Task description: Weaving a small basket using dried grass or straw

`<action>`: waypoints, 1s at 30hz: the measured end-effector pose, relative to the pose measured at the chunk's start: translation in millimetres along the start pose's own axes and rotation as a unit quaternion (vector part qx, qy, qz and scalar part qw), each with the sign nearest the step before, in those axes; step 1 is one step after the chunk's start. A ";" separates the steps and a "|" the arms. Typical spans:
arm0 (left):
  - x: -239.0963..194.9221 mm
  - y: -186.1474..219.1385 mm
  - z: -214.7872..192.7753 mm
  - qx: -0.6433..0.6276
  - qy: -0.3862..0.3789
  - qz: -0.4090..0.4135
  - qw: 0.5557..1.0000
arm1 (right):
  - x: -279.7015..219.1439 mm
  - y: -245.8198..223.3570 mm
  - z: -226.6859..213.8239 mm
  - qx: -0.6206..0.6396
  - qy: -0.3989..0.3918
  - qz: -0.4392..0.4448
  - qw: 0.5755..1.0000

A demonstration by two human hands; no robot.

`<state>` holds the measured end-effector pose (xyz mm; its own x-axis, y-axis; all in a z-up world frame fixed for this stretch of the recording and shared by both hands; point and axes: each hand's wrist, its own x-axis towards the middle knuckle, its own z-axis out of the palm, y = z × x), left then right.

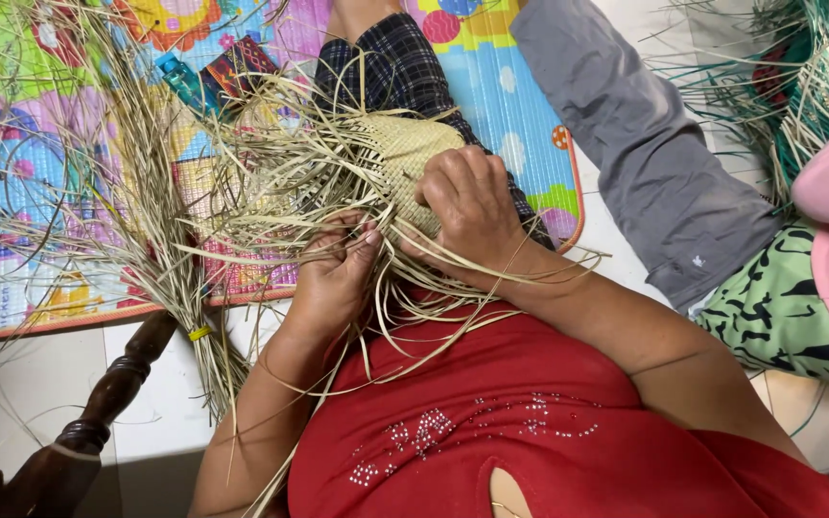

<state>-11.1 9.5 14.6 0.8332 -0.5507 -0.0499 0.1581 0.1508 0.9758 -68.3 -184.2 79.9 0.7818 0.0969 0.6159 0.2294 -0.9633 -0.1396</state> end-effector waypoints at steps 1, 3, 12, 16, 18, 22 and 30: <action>-0.4 -2.4 -0.7 0.000 0.001 0.001 1.000 | 0.8 -0.3 -1.8 0.000 0.000 -0.001 1.000; -1.0 -7.8 -1.2 -0.004 0.000 0.002 1.000 | 1.6 -0.2 -5.7 0.015 -0.004 0.000 1.000; -5.4 -1.5 3.8 0.016 -0.017 0.010 1.000 | 7.2 -7.6 -3.6 -0.007 -0.008 -0.017 1.000; -1.0 -10.4 -1.9 0.000 -0.017 0.003 1.000 | -1.8 5.1 -1.7 0.050 -0.028 -0.023 0.998; -1.2 -1.6 -0.3 -0.026 -0.020 -0.012 0.999 | -5.9 4.4 -6.3 0.053 -0.022 -0.030 0.998; -1.0 -3.6 1.3 -0.059 -0.020 -0.014 0.998 | -4.0 -5.1 -12.9 0.037 -0.038 -0.017 0.998; -7.0 -1.9 4.2 -0.065 -0.020 -0.010 0.998 | 5.9 -12.5 -10.0 0.033 -0.034 -0.007 0.999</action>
<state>-19.5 9.6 14.0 0.8083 -0.5859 -0.0582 0.2444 0.2440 0.9385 -72.4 -174.0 93.0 0.8147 0.1298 0.5652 0.2776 -0.9430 -0.1835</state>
